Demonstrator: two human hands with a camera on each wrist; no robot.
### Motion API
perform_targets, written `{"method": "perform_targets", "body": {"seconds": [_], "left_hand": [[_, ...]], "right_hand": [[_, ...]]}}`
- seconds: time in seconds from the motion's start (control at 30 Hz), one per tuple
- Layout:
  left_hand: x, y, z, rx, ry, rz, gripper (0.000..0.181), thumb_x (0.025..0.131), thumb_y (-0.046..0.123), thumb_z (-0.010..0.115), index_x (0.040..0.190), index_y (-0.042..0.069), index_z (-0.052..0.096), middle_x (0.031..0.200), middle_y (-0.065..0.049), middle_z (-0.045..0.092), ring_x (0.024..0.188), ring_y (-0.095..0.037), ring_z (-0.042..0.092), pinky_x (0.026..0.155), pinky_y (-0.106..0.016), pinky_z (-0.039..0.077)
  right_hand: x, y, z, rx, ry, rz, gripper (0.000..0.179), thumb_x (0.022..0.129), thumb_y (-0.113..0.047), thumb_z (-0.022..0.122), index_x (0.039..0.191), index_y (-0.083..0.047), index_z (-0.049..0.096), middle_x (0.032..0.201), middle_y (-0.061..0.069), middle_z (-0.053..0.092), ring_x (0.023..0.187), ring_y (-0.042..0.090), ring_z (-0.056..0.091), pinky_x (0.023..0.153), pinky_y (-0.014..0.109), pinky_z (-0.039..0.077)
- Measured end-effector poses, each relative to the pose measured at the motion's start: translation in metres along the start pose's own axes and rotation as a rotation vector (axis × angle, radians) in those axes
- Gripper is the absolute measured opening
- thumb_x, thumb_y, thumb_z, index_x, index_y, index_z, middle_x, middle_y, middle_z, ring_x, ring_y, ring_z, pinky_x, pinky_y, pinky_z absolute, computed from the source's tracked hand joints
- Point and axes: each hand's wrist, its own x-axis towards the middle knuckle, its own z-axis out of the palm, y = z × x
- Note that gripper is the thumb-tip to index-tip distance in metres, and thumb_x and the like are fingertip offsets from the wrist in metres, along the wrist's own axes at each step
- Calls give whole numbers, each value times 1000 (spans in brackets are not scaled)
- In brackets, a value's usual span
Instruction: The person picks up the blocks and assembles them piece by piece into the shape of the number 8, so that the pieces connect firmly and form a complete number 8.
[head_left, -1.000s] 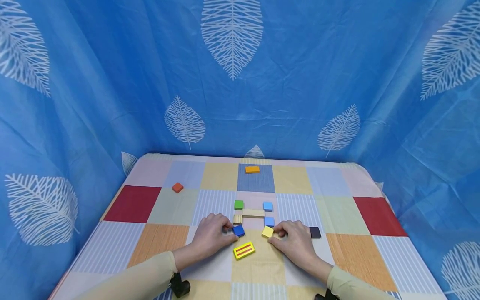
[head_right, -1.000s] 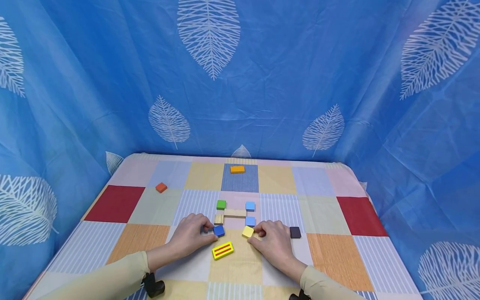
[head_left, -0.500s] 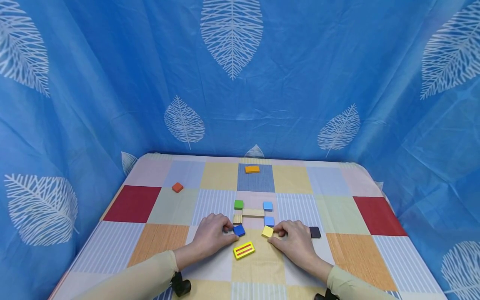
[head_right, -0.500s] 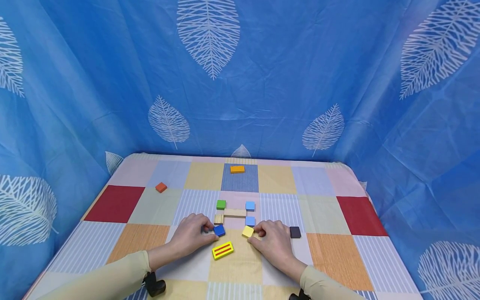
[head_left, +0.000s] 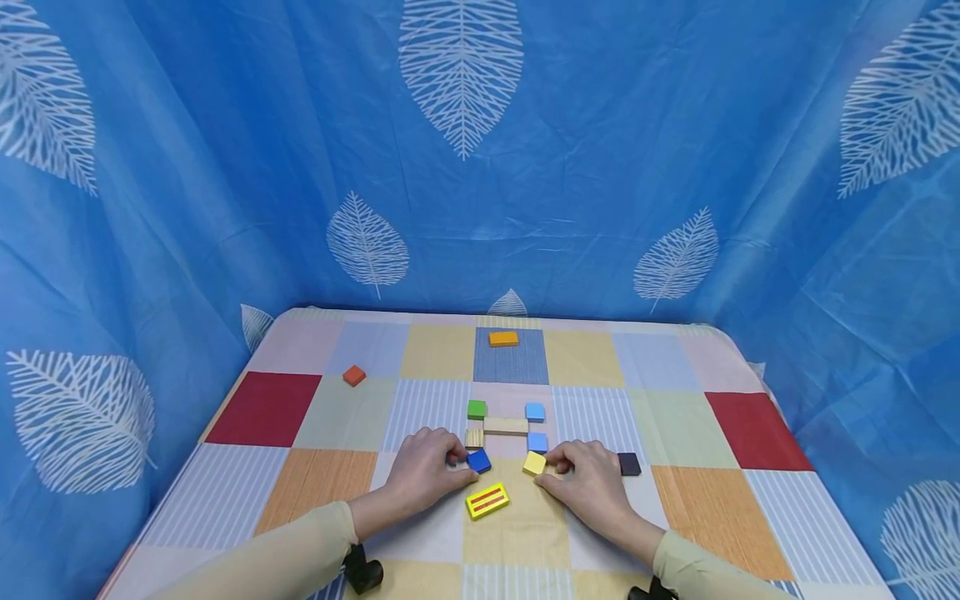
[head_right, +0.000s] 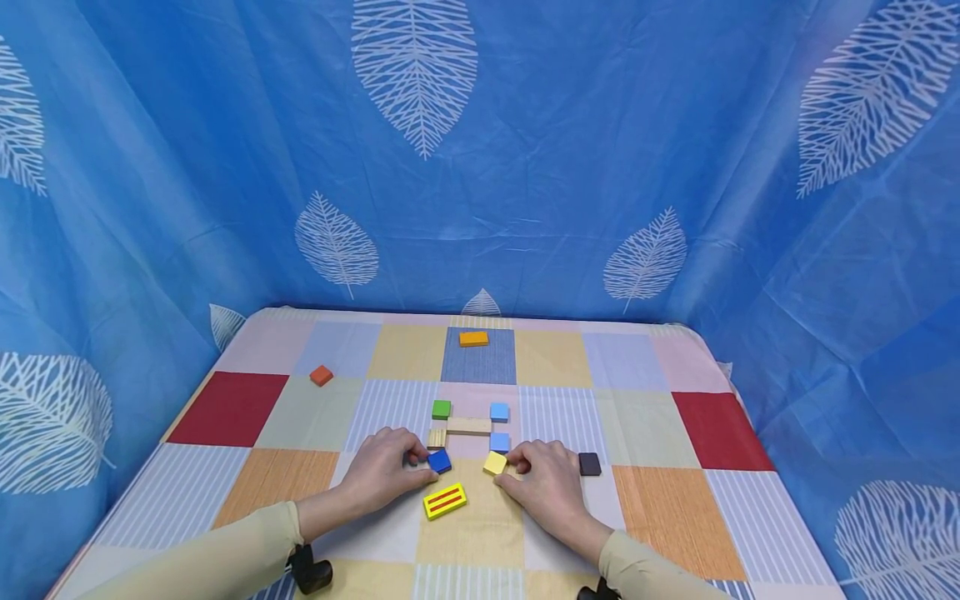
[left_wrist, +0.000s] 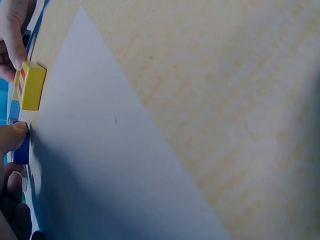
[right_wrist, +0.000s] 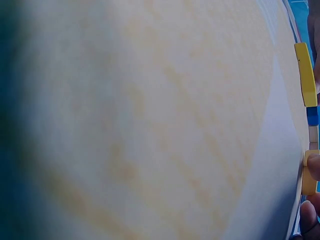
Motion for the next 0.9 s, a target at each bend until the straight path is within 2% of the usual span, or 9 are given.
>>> {"method": "perform_targets", "body": {"seconds": [0.27, 0.9], "left_hand": [[0, 1, 0, -2, 6, 2, 28, 76, 41, 89, 82, 23, 68, 76, 13, 53, 73, -9, 43, 73, -35, 35], [1, 2, 2, 9, 17, 2, 28, 76, 41, 90, 83, 22, 70, 75, 13, 54, 72, -8, 44, 72, -35, 35]], "right_hand": [[-1, 0, 1, 3, 28, -30, 24, 74, -35, 91, 85, -30, 71, 75, -20, 57, 85, 12, 51, 86, 48, 35], [-1, 1, 0, 2, 3, 8, 23, 75, -35, 90, 86, -30, 71, 76, -20, 56, 87, 13, 51, 90, 49, 35]]}}
